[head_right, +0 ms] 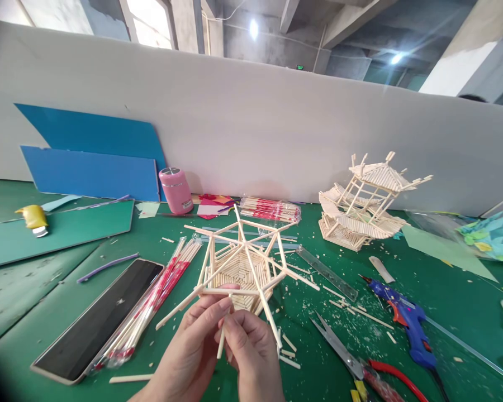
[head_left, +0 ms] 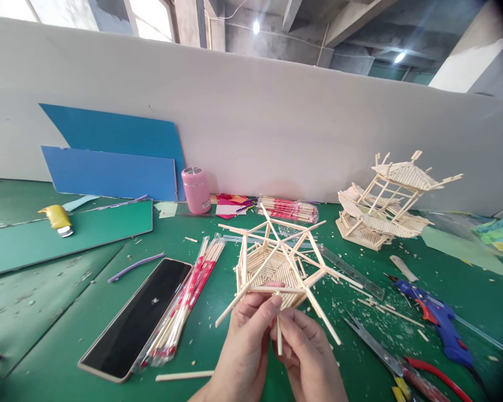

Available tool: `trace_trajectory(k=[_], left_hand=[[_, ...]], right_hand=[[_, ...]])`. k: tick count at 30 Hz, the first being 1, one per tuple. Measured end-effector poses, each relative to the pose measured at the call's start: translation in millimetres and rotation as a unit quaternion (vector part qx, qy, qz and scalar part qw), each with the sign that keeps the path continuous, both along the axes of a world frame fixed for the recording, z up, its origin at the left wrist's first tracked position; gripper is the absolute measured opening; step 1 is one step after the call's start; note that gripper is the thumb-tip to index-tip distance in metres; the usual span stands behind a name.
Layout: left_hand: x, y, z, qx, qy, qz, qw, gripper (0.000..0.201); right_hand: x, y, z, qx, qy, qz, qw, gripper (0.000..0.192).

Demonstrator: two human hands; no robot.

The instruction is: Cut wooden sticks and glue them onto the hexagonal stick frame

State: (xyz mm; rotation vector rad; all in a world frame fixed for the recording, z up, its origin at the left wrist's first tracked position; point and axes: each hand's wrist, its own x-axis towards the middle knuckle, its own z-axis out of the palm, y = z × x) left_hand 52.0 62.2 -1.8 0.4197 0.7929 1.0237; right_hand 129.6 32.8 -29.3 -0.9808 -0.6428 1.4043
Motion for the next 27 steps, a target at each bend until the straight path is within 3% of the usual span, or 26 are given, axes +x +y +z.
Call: trace_trajectory(k=[27], left_hand=[[-0.1,2.1,-2.4,0.005,-0.004,0.011,1.000,0.018]], right_hand=[[0.3,0.2,-2.3,0.003,0.009,0.005,1.000,0.030]])
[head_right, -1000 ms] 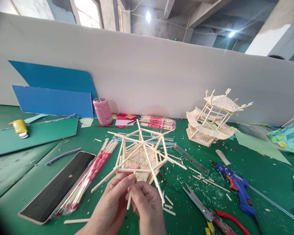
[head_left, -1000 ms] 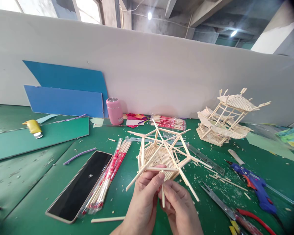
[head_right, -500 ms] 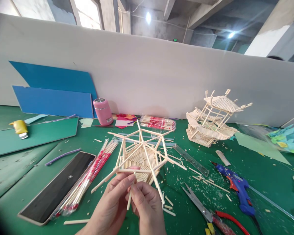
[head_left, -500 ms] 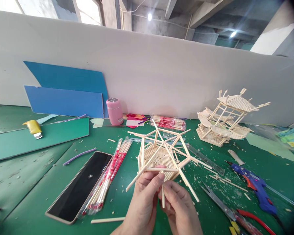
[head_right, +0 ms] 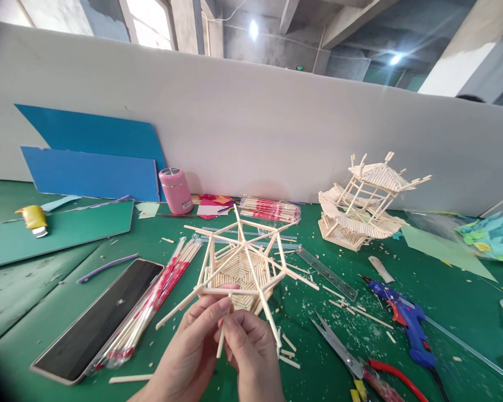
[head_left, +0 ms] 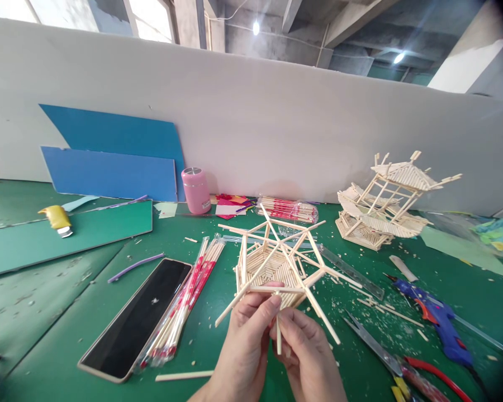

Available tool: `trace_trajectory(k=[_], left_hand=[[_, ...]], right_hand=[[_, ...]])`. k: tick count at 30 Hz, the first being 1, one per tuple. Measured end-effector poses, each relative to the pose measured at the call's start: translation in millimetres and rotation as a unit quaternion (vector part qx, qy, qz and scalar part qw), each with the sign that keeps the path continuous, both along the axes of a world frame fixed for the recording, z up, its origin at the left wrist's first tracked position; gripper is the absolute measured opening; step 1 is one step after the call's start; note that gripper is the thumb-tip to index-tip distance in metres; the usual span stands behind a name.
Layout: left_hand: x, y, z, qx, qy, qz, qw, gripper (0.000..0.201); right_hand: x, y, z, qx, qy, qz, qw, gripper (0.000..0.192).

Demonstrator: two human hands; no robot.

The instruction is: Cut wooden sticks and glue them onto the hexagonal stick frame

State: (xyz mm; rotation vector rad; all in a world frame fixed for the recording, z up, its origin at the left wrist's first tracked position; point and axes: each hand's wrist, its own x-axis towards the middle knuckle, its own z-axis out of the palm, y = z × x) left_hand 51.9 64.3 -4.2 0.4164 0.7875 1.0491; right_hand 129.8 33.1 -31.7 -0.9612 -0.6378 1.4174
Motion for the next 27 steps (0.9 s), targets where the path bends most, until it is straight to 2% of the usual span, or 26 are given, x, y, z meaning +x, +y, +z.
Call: trace_trajectory(k=[27], left_hand=[[0.1,0.9,2.5,-0.002,0.008,0.003,1.000,0.017]], right_hand=[[-0.5,0.1,1.4,0.001,-0.002,-0.001,1.000,0.031]])
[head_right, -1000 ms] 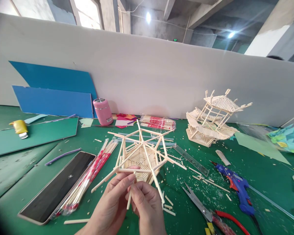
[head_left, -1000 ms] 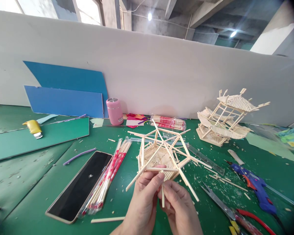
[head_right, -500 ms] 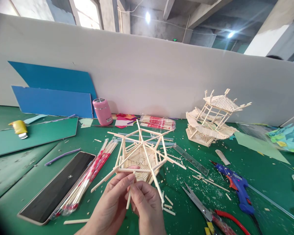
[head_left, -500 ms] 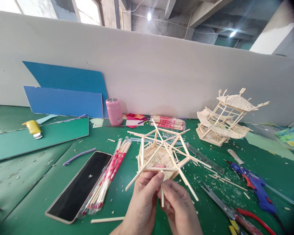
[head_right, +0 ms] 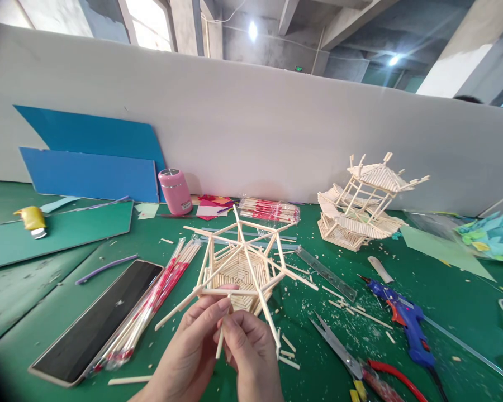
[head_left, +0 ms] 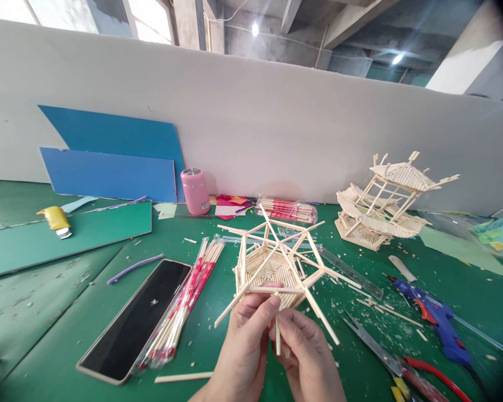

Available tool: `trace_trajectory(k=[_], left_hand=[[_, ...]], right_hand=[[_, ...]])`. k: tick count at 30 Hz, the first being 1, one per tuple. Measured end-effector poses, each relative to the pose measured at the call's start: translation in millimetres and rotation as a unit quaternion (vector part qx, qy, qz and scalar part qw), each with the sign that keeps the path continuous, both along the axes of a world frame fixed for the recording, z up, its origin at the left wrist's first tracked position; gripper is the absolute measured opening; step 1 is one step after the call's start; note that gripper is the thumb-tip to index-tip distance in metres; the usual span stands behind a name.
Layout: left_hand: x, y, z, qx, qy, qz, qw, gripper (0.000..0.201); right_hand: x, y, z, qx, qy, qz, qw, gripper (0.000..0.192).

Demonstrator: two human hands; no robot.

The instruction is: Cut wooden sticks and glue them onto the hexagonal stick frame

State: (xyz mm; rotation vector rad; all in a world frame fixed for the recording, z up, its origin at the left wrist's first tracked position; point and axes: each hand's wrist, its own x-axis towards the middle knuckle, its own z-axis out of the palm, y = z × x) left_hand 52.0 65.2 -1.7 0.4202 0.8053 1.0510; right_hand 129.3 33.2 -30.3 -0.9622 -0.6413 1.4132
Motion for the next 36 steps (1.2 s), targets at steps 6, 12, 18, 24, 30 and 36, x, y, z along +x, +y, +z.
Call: trace_trajectory(k=[6,12,18,24,30,36], left_hand=[[0.3,-1.0,-0.3,-0.006,0.003,0.003,1.000,0.017],[0.7,0.7,-0.1,0.001,-0.003,0.001,1.000,0.015],[0.5,0.5,-0.4,0.002,-0.005,0.002,1.000,0.017],[0.7,1.7,-1.3,-0.004,-0.003,0.000,1.000,0.016],[0.6,0.9,-0.4,-0.005,-0.003,-0.001,1.000,0.016],[0.8,-0.9,-0.6,-0.009,-0.002,0.001,1.000,0.018]], right_hand=[[-1.1,-0.3,1.1,-0.010,-0.008,-0.013,1.000,0.032],[-1.4,-0.3,2.3,-0.013,-0.009,-0.011,1.000,0.032],[-1.1,-0.2,0.4,-0.012,-0.002,-0.011,1.000,0.032],[-0.6,0.3,1.4,-0.008,-0.006,-0.007,1.000,0.033],[-1.5,-0.1,1.9,-0.018,-0.008,-0.008,1.000,0.033],[-0.8,0.0,1.3,-0.012,-0.011,-0.008,1.000,0.033]])
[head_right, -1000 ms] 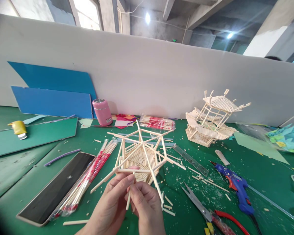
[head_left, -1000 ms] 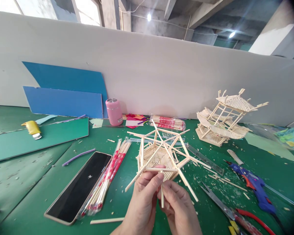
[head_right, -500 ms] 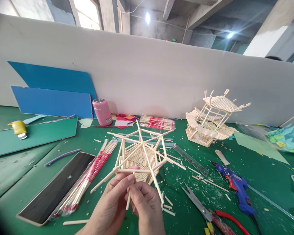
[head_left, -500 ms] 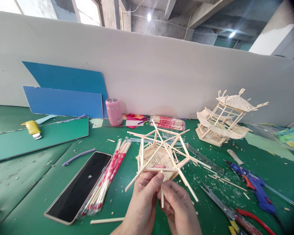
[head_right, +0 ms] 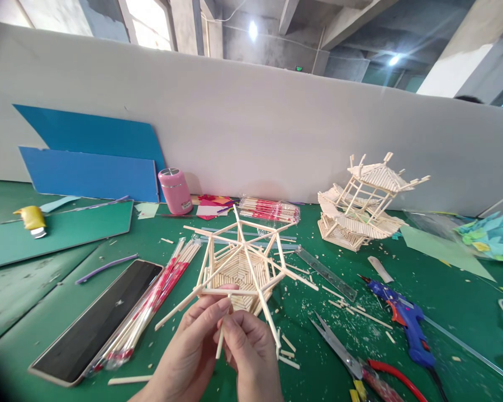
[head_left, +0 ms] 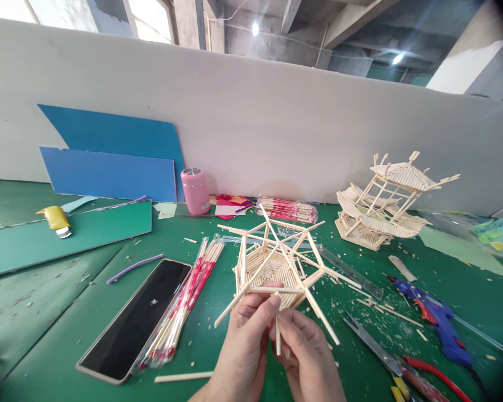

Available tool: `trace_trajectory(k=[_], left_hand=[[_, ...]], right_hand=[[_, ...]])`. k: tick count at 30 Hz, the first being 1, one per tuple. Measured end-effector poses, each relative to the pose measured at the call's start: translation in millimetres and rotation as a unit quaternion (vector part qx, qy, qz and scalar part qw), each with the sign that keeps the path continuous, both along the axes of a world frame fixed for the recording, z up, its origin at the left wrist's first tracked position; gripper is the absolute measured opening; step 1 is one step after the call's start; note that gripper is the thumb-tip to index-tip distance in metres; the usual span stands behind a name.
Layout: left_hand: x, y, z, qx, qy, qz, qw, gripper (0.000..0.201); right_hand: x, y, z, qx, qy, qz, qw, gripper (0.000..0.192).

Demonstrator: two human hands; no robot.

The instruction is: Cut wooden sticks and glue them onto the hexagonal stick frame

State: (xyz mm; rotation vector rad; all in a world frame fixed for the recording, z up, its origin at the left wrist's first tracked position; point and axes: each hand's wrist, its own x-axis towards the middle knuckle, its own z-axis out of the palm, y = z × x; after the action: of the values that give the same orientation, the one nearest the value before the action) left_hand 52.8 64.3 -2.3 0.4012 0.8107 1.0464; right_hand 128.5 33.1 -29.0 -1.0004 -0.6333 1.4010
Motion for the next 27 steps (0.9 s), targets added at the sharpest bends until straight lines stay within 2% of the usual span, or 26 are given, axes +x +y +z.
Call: trace_trajectory(k=[27], left_hand=[[-0.6,1.4,-1.1,0.003,0.000,-0.003,1.000,0.019]], right_hand=[[1.1,0.1,-2.4,0.010,0.016,0.011,1.000,0.032]])
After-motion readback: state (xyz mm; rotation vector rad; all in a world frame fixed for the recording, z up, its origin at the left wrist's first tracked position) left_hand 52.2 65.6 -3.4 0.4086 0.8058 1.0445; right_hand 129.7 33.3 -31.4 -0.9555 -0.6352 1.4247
